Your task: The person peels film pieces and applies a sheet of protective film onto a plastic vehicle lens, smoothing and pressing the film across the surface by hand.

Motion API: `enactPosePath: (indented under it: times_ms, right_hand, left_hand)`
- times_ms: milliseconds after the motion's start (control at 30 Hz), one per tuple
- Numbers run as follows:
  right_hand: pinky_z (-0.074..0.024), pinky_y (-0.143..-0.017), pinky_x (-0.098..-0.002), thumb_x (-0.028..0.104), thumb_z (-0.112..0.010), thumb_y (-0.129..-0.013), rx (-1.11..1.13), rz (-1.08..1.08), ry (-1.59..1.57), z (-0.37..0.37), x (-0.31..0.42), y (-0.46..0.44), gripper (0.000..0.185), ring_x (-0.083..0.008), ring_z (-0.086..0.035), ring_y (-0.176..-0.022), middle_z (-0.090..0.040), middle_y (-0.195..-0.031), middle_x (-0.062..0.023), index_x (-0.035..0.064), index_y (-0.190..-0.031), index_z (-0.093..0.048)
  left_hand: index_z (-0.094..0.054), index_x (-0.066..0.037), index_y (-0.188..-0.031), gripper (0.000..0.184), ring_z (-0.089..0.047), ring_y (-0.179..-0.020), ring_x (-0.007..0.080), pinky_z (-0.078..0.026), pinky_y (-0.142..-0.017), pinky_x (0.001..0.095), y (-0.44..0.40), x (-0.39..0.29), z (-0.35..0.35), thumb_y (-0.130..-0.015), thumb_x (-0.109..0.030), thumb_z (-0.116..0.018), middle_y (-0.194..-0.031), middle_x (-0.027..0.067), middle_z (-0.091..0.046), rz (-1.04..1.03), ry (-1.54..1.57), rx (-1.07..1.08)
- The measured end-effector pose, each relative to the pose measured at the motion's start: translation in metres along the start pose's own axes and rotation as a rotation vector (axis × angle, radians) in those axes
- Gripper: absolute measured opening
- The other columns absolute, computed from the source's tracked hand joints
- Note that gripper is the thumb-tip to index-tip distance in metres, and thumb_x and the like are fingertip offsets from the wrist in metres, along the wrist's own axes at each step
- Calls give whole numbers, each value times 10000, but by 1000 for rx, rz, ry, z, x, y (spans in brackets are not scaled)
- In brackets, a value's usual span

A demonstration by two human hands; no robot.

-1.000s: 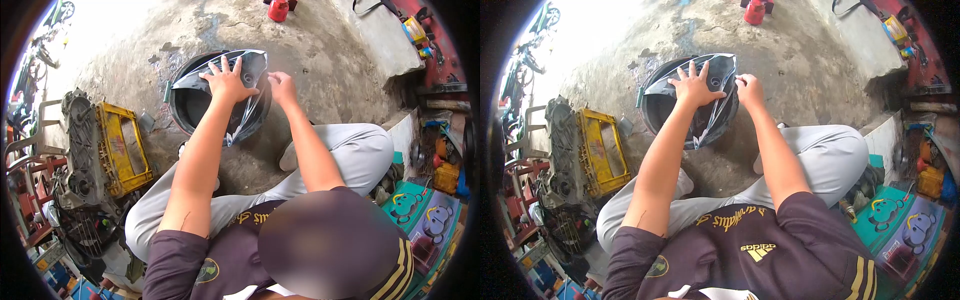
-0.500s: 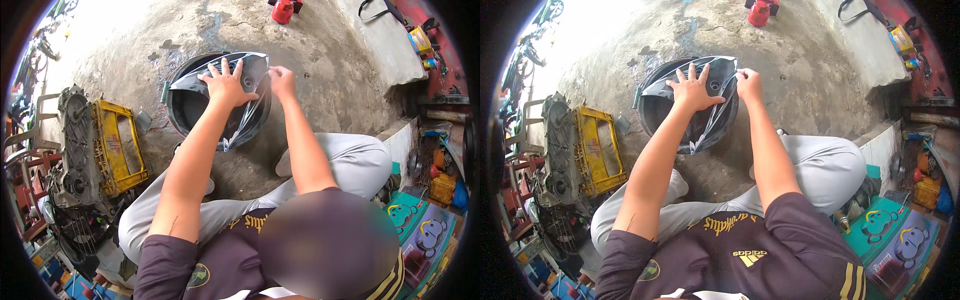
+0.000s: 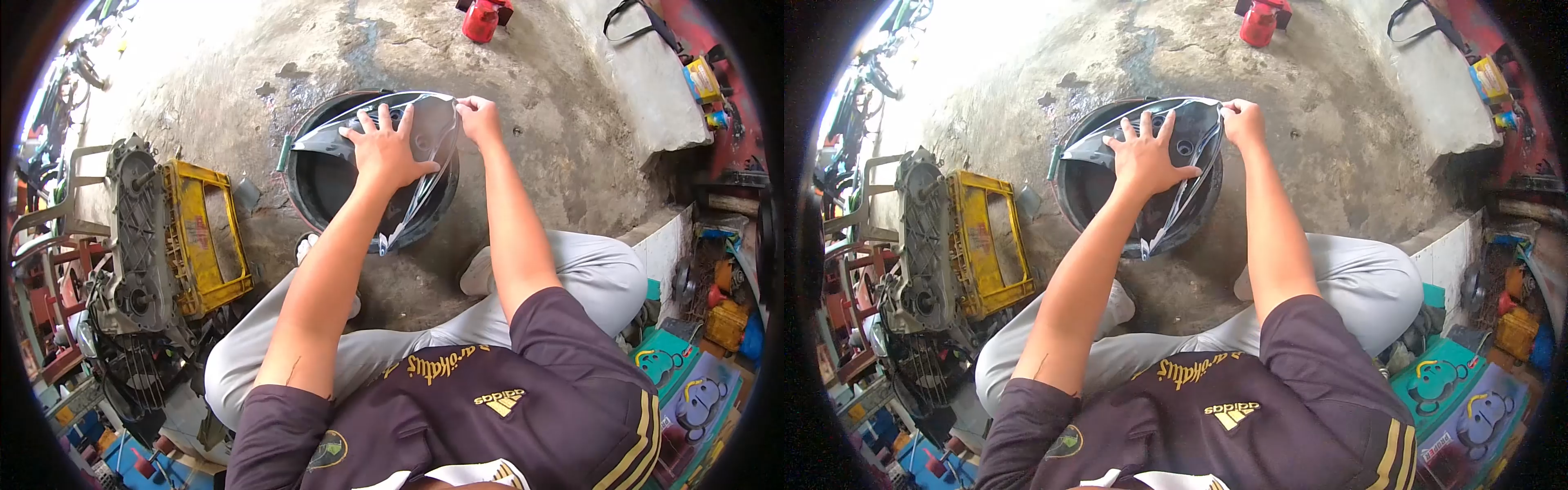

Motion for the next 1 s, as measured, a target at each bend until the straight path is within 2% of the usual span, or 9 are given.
enactPosePath:
  times_ms: [33, 267, 333, 567, 733, 800, 933, 967, 1000]
  right_hand:
    - [-546, -708, -333, 135, -731, -900, -30, 32, -87, -1, -4, 0, 165, -173, -724, -763, -785, -862, -132, 6, -983, -793]
    - [-549, -715, -331, 132, -731, -902, -25, 5, -49, 2, 0, 13, 174, -151, -712, -762, -789, -870, -110, 4, -1004, -790]
    - [-549, -714, -331, 132, -726, -908, -45, 27, -68, 1, -1, -1, 174, -148, -712, -767, -789, -869, -111, 3, -1006, -789]
    - [-552, -727, -347, 135, -703, -906, -64, -59, 61, 5, 6, 26, 183, -202, -735, -779, -782, -872, -141, 13, -1013, -787]
    - [-549, -740, -346, 137, -692, -919, -95, -40, -86, 0, -6, 1, 189, -191, -733, -785, -783, -879, -144, 6, -1023, -780]
    - [-536, -756, -300, 140, -710, -937, -84, -20, -59, 0, -4, 6, 205, -121, -692, -807, -792, -917, -83, 6, -1071, -789]
    - [-546, -786, -298, 139, -709, -943, -134, -111, -95, -3, -12, 32, 199, -121, -700, -839, -794, -931, -86, 10, -1070, -792]
    - [-550, -795, -297, 136, -706, -944, -126, -52, -156, -6, -17, 24, 197, -123, -702, -839, -791, -927, -94, 0, -1062, -787]
    - [-545, -721, -325, 135, -716, -917, -157, -5, -242, -4, -12, 18, 166, -146, -693, -748, -774, -842, -109, 6, -996, -783]
  left_hand:
    - [-314, -279, -1654, 1195, -339, -1506, 502, -285, -1139, 753, 1, 0, 1, -684, -801, -774, -1661, 180, -356, 0, 12, -5]
    - [-346, -278, -1642, 1175, -339, -1501, 509, -284, -1141, 753, 1, 2, -1, -677, -781, -791, -1655, 198, -363, -10, 45, -51]
    - [-357, -232, -1636, 1184, -343, -1490, 526, -276, -1132, 767, 0, 1, 1, -673, -757, -802, -1659, 212, -354, -18, 61, -45]
    - [-398, -263, -1619, 1174, -353, -1494, 500, -295, -1141, 746, -2, 1, 4, -644, -751, -832, -1647, 199, -380, 9, 74, -65]
    - [-378, -260, -1630, 1173, -328, -1512, 503, -292, -1146, 740, -2, 0, 0, -660, -743, -827, -1657, 202, -368, 8, 73, -38]
    - [-372, -261, -1633, 1180, -320, -1518, 502, -291, -1150, 735, -1, -2, 4, -657, -745, -828, -1660, 202, -364, 8, 70, -41]
    - [-376, -267, -1630, 1185, -330, -1512, 504, -295, -1147, 736, -3, 1, 2, -649, -756, -826, -1657, 204, -369, 10, 41, -18]
    - [-378, -266, -1629, 1185, -333, -1510, 505, -294, -1147, 737, -4, 1, 1, -649, -762, -822, -1656, 205, -371, 6, 42, -37]
    - [-381, -264, -1627, 1186, -337, -1508, 505, -294, -1147, 739, -2, -1, 0, -648, -768, -818, -1655, 206, -372, -4, 46, -52]
Point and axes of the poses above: each hand's wrist, its own y-axis away from the middle knuckle, its own z-axis out of the back of the hand, x = y × z, the point moved 8 cm from there along -y, towards the middle knuckle
